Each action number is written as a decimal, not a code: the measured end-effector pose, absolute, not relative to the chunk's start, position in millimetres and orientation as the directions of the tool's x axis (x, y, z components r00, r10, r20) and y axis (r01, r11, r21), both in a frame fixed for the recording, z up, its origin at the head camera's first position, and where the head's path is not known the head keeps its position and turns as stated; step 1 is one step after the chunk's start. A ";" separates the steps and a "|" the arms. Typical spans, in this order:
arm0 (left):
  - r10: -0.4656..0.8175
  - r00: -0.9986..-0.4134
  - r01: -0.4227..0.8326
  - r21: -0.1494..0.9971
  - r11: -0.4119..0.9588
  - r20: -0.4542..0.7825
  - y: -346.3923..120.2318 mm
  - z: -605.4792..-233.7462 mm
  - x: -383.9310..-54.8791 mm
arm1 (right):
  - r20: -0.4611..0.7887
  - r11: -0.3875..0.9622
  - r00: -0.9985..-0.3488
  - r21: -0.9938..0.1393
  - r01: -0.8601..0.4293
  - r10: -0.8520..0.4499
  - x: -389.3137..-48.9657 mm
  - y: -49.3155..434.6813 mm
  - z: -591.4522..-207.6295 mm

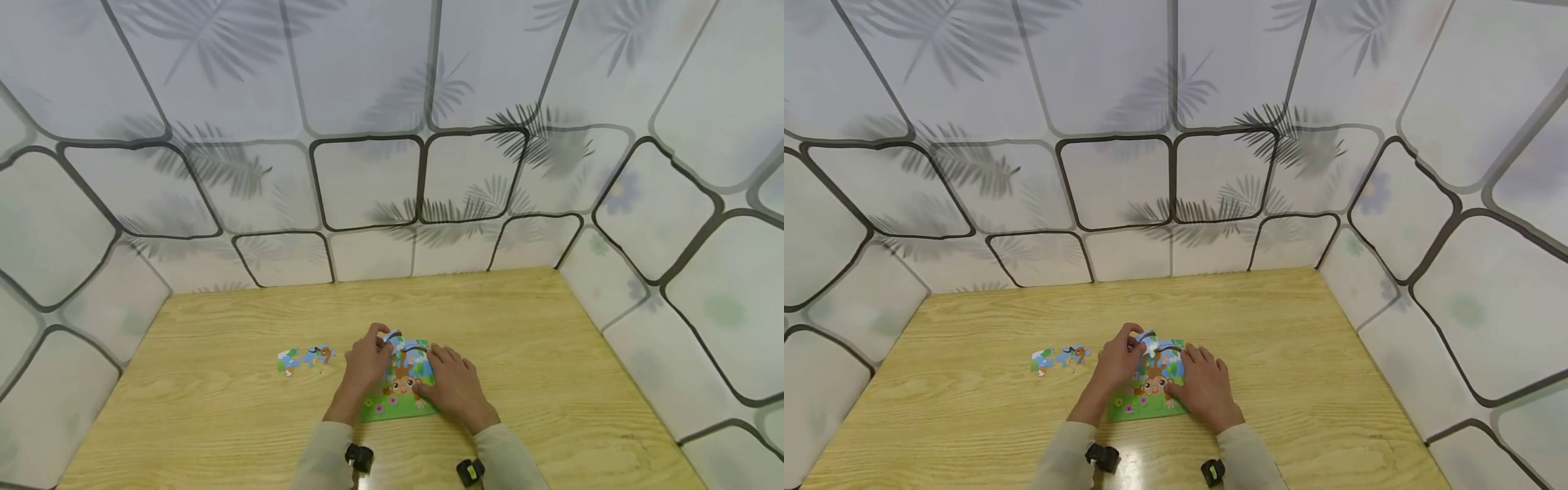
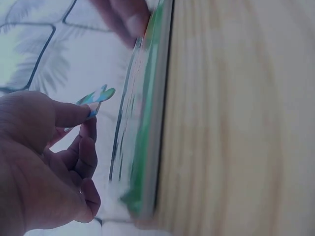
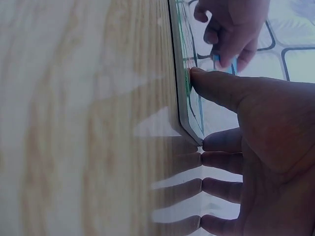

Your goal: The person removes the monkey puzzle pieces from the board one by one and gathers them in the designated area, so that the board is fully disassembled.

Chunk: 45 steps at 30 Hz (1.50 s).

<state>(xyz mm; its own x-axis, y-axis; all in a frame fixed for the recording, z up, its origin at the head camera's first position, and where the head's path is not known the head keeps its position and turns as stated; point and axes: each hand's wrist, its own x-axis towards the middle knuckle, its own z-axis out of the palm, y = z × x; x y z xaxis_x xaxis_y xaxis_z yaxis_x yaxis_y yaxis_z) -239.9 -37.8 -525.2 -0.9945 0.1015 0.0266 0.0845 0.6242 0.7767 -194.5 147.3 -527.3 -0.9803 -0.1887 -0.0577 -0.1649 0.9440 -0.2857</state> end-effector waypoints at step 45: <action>0.201 -0.980 0.159 0.661 0.733 0.013 -106.3 -527.6 -231.2 | -0.057 0.936 -0.978 -0.305 -0.174 -0.200 -192.1 146.6 -527.3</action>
<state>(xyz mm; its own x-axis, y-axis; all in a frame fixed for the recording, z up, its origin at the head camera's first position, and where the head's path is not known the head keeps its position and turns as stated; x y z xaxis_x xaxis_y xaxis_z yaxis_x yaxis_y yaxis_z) -231.2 -106.3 -527.6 -0.9795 0.2009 0.0133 0.1594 0.7332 0.6611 -192.1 146.6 -527.3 -0.9781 -0.2001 -0.0566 -0.1739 0.9363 -0.3051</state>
